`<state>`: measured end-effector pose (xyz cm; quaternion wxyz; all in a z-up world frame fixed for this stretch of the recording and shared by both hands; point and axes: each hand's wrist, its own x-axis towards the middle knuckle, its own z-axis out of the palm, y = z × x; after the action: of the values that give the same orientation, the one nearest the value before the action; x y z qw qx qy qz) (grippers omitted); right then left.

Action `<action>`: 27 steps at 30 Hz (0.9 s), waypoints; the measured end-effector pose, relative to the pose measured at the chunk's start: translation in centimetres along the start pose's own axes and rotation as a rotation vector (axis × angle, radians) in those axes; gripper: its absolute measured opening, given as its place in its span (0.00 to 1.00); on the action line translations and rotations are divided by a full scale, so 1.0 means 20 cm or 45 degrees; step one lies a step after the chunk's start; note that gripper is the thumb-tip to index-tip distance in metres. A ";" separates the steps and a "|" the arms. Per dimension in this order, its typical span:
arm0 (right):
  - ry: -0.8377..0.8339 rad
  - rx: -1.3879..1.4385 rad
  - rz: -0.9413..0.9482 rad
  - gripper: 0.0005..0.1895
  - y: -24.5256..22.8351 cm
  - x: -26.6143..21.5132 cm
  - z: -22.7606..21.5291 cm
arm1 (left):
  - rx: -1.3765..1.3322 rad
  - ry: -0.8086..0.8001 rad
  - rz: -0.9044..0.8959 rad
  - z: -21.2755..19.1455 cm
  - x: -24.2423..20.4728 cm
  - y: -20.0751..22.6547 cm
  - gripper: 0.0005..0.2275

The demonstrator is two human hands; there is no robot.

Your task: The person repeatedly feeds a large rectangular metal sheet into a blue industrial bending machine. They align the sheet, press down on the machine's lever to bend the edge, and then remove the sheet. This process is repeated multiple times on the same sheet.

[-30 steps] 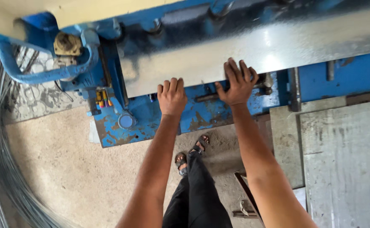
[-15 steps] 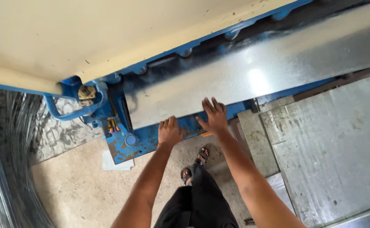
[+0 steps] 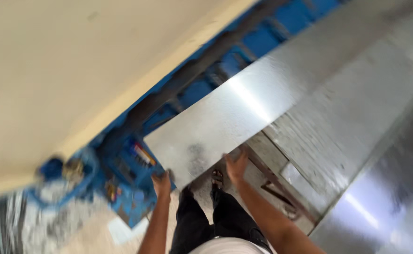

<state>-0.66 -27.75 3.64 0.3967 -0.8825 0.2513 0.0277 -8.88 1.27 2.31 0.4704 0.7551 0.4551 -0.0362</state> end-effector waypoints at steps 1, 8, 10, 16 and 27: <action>0.000 0.096 0.306 0.53 -0.01 -0.08 0.02 | 0.012 -0.191 -0.106 0.04 0.05 0.06 0.29; 0.311 1.127 0.903 0.17 -0.05 -0.10 0.10 | 0.042 -0.285 -0.085 0.20 -0.04 0.31 0.38; 0.231 1.472 0.934 0.14 0.02 0.07 -0.08 | 0.059 -0.506 0.208 0.22 -0.14 0.34 0.35; 0.316 1.297 0.932 0.19 0.23 0.48 -0.93 | 0.006 -1.202 0.482 0.53 -0.29 0.40 0.24; 0.669 0.926 0.552 0.25 1.12 -0.77 -1.66 | 0.401 -1.682 0.499 0.79 -0.76 0.20 0.14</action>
<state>-29.48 -57.48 14.89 0.5870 -0.5917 0.5138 -0.2032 -8.93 -20.90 3.60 0.5313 0.7024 -0.0806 -0.4668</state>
